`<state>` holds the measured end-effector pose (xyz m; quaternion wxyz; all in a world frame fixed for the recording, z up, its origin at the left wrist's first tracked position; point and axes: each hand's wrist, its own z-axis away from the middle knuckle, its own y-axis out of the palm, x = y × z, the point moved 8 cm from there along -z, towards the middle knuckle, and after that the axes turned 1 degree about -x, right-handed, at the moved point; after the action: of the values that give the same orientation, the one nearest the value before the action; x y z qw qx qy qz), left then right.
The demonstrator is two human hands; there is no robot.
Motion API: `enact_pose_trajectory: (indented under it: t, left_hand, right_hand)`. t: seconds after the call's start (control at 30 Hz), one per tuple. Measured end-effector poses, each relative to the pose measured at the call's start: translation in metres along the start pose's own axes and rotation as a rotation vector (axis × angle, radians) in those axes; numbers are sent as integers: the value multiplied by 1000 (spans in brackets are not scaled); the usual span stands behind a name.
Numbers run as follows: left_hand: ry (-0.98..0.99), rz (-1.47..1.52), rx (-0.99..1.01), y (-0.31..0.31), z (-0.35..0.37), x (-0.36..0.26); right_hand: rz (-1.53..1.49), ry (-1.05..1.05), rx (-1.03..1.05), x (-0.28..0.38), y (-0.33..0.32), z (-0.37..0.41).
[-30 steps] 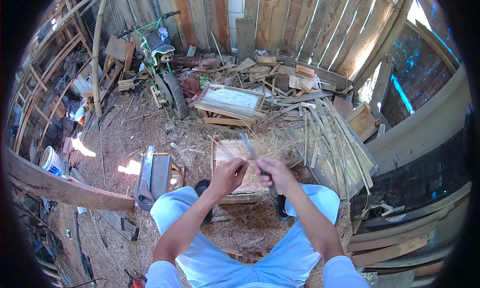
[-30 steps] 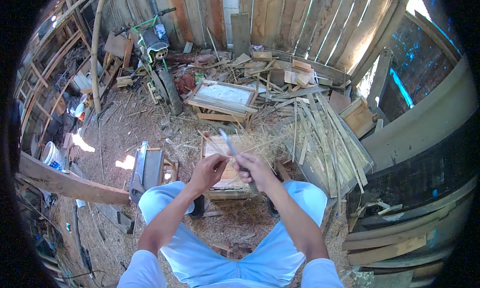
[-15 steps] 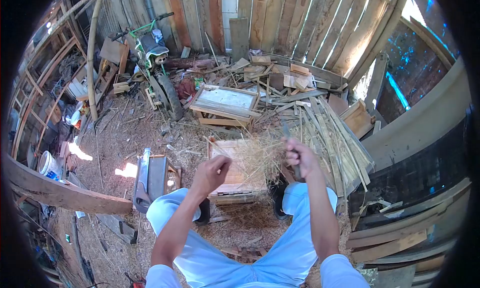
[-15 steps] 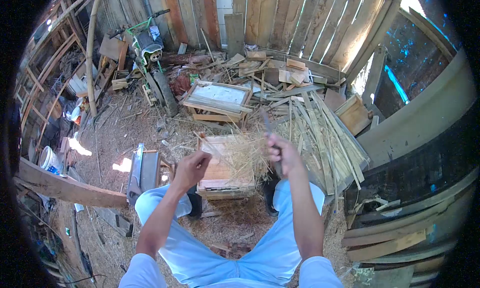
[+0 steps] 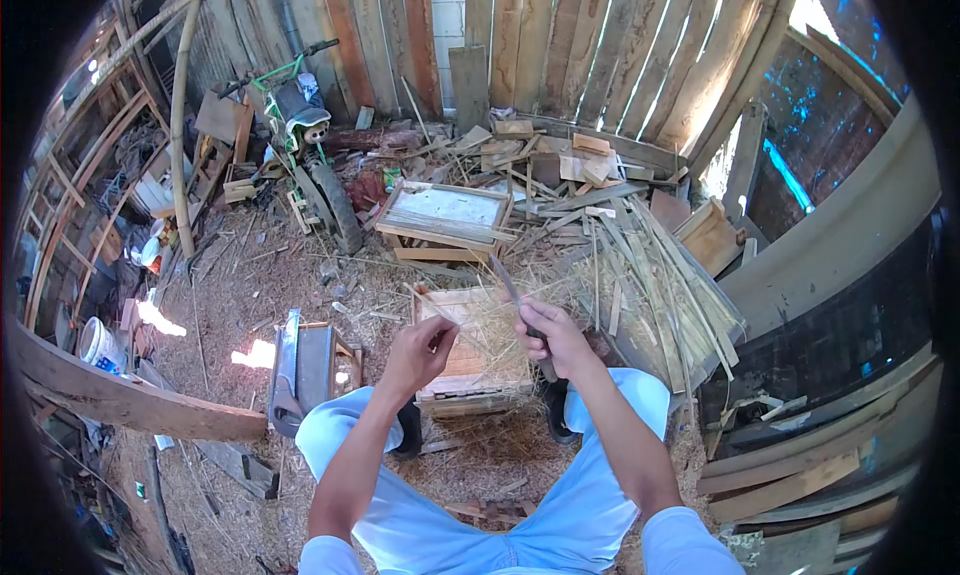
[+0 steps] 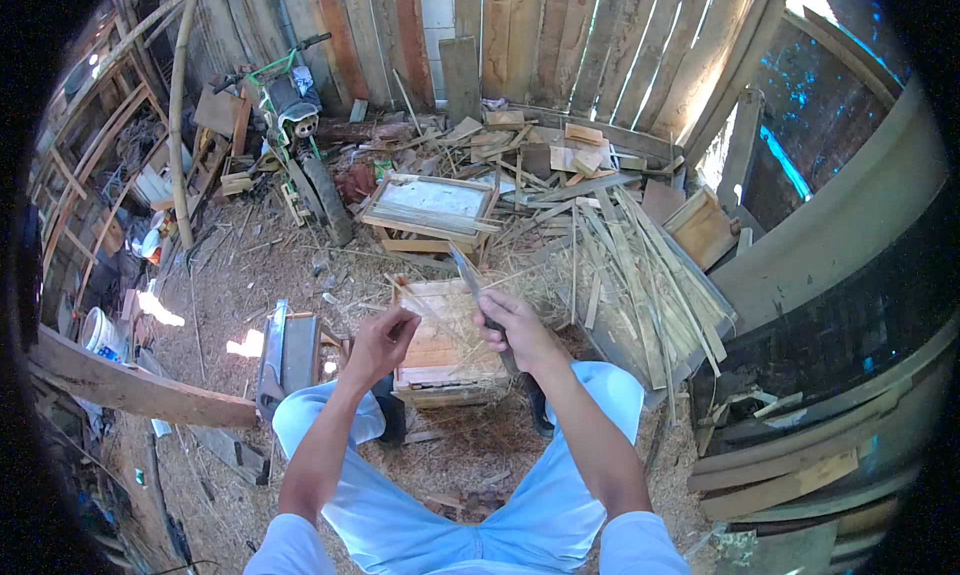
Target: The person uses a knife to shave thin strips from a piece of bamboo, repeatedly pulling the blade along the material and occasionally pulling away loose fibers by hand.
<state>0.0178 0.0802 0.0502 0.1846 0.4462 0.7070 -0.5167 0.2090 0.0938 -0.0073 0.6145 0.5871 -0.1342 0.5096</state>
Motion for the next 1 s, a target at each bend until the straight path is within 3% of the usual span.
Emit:
enact_pose_trajectory:
  t: [0.27,0.33,0.43,0.6,0.7,0.83,1.0]
  left_hand:
    - [-79,30,18,-16,2,14]
    - [-137,17,51,-22,4,25]
    - [-175,46,48,-19,4,29]
    - [-70,58,74,2,-2,11]
    - [-44,29,132,14,-3,4]
    - [-70,81,162,13,-5,1]
    - [-48,57,132,1,-2,10]
  right_hand:
    - [-178,-239,-172,65,-70,5]
    - [-331,-435,-290,90,-99,18]
    - [-255,-436,-262,94,-88,26]
    - [82,-63,-81,22,-8,12]
    - [149,-10,7,-12,14,-5]
    - [109,-24,24,-1,6,-9]
    - [8,-222,-233,51,-45,6]
